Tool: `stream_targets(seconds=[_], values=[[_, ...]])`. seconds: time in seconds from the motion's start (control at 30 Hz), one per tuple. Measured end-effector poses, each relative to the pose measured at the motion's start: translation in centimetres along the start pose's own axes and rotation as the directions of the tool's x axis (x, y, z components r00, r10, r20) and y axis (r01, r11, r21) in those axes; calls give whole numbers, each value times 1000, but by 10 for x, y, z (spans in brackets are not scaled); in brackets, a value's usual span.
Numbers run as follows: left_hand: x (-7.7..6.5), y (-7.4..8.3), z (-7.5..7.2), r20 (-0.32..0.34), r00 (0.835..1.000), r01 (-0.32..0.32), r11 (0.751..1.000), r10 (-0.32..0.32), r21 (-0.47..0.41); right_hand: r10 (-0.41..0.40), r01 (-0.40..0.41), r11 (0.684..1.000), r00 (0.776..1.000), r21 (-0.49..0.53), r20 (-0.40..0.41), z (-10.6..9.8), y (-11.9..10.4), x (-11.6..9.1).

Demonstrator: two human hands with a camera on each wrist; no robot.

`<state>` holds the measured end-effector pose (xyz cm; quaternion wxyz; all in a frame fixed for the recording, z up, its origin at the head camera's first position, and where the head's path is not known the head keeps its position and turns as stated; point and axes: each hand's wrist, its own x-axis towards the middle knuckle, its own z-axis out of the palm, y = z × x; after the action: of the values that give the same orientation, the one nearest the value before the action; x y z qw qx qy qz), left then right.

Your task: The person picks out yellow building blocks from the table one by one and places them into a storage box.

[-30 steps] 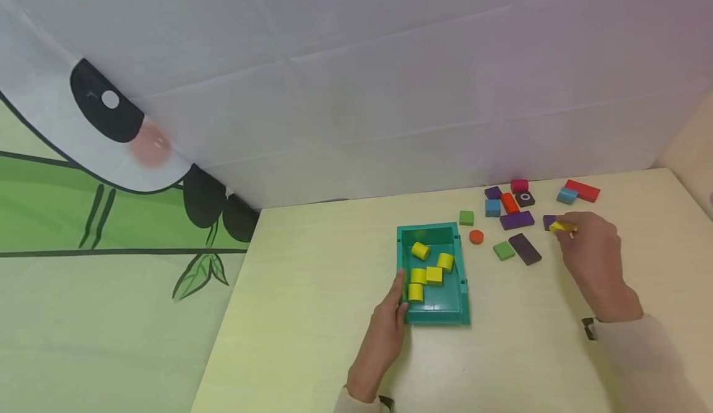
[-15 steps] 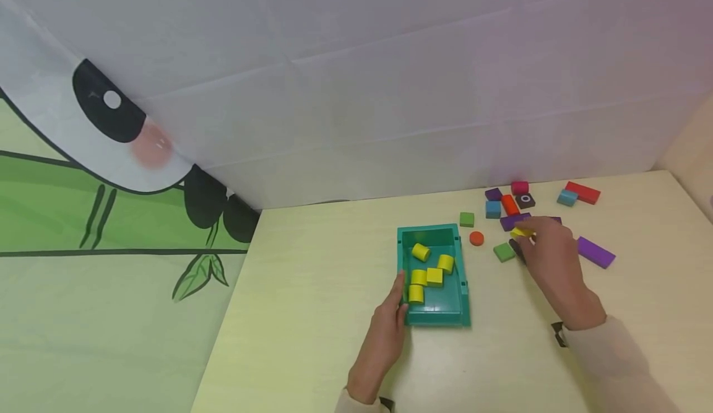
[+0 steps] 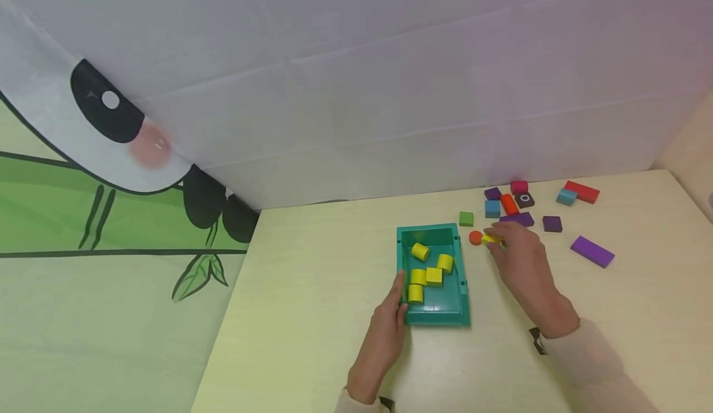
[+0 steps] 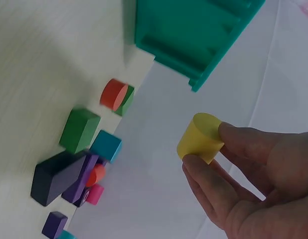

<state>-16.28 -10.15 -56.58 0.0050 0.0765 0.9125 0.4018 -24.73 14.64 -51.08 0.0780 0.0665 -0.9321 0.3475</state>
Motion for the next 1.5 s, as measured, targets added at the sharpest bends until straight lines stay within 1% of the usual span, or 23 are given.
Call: stream_targets(seconds=[0.17,0.4,0.6,0.87,1.03,1.23,1.5], values=[[0,1,-2,-3,1000,-9,1000,9,8,-40,40,999,999,-3,18,5,-14,-3],[2,1,-2,-3,1000,-2,1000,2,6,-83,83,997,996,2,44,16,-31,-9],[2,1,-3,-3,1000,-1,1000,1,9,-150,149,989,986,15,77,27,-41,-17],[1,0,-3,-6,1000,-15,1000,15,23,-185,187,982,972,-2,145,43,-56,-26],[1,-1,-3,-8,1000,-14,1000,14,23,-198,202,979,963,-3,183,53,-61,-32],[0,-1,-2,-1,1000,8,1000,-8,24,-250,254,967,943,12,218,63,-63,-38],[-1,-1,-2,-7,1000,-4,1000,4,28,-247,258,966,936,-9,250,69,-62,-42]])
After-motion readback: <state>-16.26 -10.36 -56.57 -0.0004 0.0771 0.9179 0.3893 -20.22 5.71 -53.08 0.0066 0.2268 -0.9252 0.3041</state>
